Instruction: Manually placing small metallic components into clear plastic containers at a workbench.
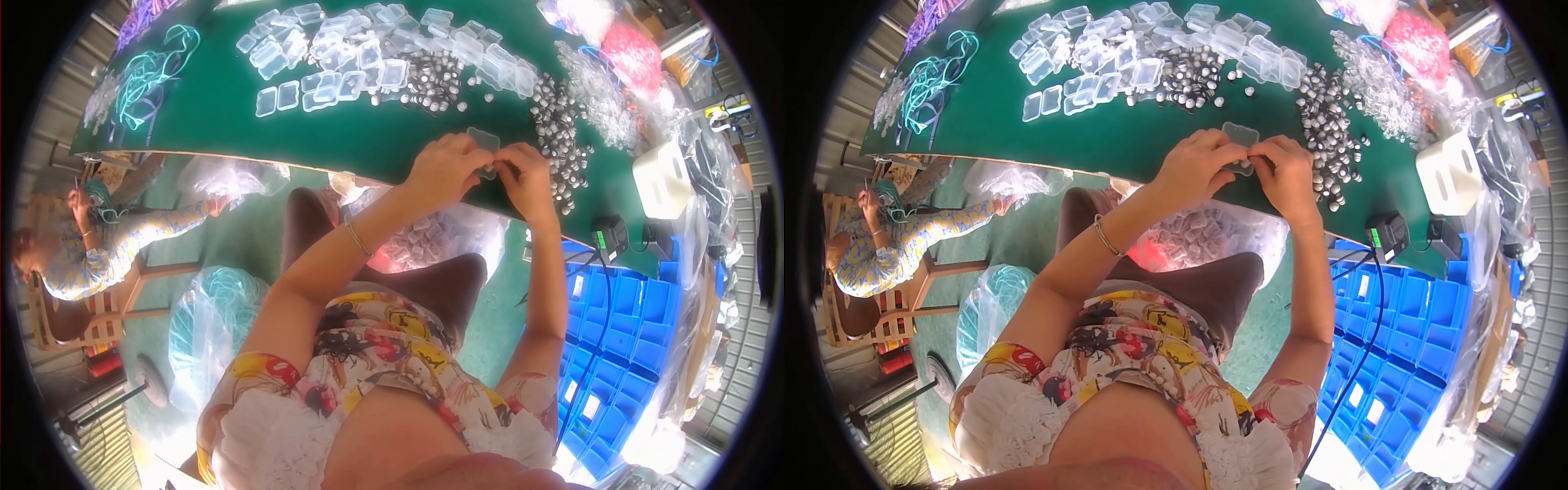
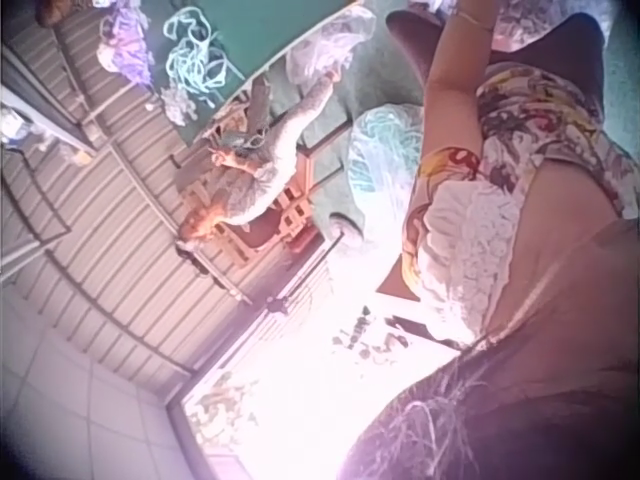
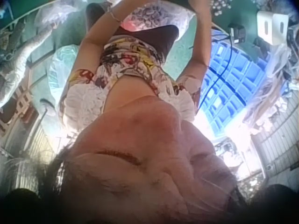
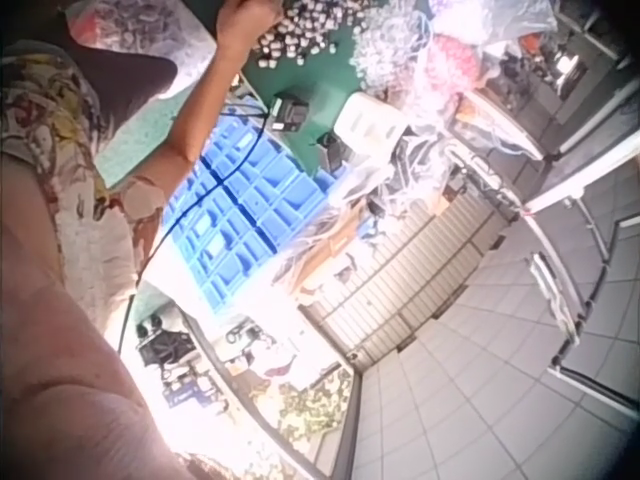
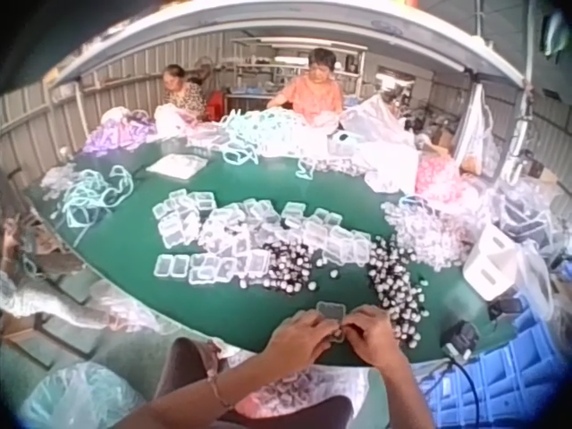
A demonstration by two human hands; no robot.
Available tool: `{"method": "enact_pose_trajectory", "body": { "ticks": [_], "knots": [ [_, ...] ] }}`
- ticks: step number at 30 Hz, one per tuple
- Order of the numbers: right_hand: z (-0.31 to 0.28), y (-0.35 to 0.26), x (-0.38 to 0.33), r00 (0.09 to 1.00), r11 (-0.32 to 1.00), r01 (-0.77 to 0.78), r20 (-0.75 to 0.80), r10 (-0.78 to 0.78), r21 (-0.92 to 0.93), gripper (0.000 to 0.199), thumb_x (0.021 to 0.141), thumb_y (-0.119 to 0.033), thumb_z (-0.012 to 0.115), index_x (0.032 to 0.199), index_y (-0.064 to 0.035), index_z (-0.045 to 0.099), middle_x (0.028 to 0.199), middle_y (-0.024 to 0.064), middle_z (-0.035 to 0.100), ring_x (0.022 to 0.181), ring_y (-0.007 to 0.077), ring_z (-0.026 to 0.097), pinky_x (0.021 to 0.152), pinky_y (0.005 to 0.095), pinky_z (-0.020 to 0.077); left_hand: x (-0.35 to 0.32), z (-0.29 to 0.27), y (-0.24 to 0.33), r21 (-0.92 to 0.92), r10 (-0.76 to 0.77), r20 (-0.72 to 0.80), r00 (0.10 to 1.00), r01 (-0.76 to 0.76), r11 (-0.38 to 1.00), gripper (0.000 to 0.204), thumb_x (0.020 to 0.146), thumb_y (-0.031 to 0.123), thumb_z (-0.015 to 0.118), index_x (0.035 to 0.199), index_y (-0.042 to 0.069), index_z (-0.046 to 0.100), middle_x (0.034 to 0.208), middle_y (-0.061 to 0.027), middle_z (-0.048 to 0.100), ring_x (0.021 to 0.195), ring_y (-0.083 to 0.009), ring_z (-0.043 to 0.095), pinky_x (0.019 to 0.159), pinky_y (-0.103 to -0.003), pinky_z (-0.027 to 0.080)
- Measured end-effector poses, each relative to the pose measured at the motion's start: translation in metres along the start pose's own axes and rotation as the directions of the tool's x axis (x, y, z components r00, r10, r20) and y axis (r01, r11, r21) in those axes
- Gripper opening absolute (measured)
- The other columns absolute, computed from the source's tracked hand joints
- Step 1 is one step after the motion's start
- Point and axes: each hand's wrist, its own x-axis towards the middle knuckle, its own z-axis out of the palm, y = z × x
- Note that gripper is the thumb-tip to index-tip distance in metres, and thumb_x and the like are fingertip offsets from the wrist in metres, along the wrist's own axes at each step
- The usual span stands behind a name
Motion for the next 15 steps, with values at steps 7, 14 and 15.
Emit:
{"method": "enact_pose_trajectory", "body": {
  "ticks": [7, 14, 15],
  "knots": [
    [0.0020, -0.0015, -0.0041, 0.999, 0.999, -0.042, -0.001, 0.042, 0.001, 0.008, 0.077, -0.004, 0.072, 0.083, -0.0088, 0.071, 0.082, 0.0063, 0.066, 0.075, 0.0285, 0.063, 0.069, 0.0390, 0.0480, -0.0005, 0.0007, -0.0008, 0.046, 0.038, 0.011, 0.999, -0.039, 0.998, 0.031, 0.069, 0.010, 0.078, 0.097, 0.019, 0.069, 0.103, -0.0027, 0.056, 0.094, -0.0243, 0.058, 0.079, -0.038, 0.049],
    [0.0016, -0.0046, -0.0046, 1.000, 0.994, -0.028, 0.004, 0.029, -0.105, 0.005, 0.078, -0.008, 0.071, 0.083, -0.0105, 0.071, 0.080, 0.0033, 0.066, 0.076, 0.0258, 0.063, 0.077, 0.0383, 0.0440, 0.0018, -0.0009, 0.0028, 0.076, 0.042, 0.053, 0.998, -0.046, 0.996, 0.025, 0.071, 0.009, 0.076, 0.094, 0.019, 0.069, 0.106, -0.0027, 0.055, 0.095, -0.0235, 0.057, 0.077, -0.038, 0.049],
    [0.0009, -0.0049, -0.0043, 0.998, 0.994, -0.049, 0.025, 0.052, -0.096, 0.005, 0.078, -0.008, 0.071, 0.082, -0.0104, 0.071, 0.080, 0.0033, 0.066, 0.076, 0.0258, 0.063, 0.077, 0.0384, 0.0441, 0.0014, -0.0006, 0.0016, 0.077, 0.044, 0.050, 0.998, -0.047, 0.996, 0.025, 0.071, 0.009, 0.076, 0.094, 0.019, 0.069, 0.106, -0.0027, 0.055, 0.095, -0.0235, 0.057, 0.077, -0.038, 0.049]
  ]
}}
